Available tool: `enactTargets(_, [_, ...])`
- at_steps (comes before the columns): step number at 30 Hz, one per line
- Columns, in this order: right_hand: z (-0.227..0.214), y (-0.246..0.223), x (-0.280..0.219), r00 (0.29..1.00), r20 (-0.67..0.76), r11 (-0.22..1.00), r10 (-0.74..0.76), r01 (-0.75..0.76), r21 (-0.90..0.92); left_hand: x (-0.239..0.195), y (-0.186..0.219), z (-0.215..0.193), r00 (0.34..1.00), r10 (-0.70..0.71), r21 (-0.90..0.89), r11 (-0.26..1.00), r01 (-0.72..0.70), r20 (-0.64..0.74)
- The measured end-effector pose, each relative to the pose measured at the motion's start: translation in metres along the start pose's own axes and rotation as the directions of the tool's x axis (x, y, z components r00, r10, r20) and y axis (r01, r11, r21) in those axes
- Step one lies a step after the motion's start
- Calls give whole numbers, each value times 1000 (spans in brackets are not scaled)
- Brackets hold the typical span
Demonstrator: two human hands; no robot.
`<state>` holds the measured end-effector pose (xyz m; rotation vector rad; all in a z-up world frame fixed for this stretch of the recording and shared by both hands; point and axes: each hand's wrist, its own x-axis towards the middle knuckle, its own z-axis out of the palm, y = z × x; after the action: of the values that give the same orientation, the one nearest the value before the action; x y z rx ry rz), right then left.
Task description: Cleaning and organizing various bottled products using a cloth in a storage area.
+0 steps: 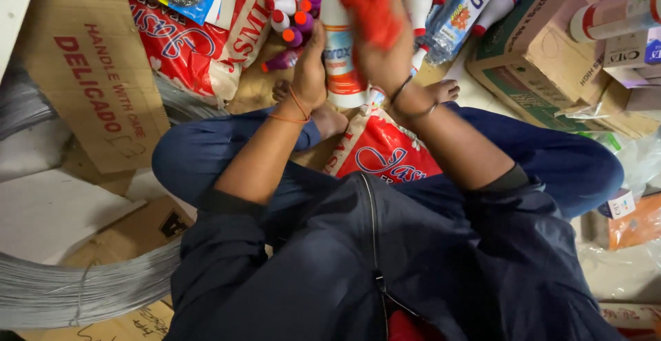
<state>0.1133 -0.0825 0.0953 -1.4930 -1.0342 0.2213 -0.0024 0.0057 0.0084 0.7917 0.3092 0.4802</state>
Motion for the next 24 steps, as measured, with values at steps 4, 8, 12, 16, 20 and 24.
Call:
enactTargets(4, [8, 13, -71, 967, 231, 946, -103, 167, -278, 9, -17, -37, 973, 3, 15, 1000, 0, -232])
enactTargets(8, [-3, 34, -107, 914, 386, 918, -123, 252, -305, 29, -57, -82, 987, 150, 273, 953, -130, -54])
enactTargets(12, [-7, 32, -49, 963, 265, 976, -49, 102, -190, 5, 9, 4, 996, 81, 287, 954, -88, 34])
enactTargets(16, [-8, 15, 4, 996, 81, 998, -30, 35, -59, 0, 19, 16, 1000, -18, 276, 961, 19, -5])
enactTargets(20, [2, 4, -7, 991, 97, 924, -95, 124, -363, 0, 15, 4, 997, 76, 402, 912, -76, 15])
enactTargets(24, [8, 19, -86, 969, 208, 978, -137, 165, -125, 9, 12, -8, 951, -51, 50, 996, 69, -305])
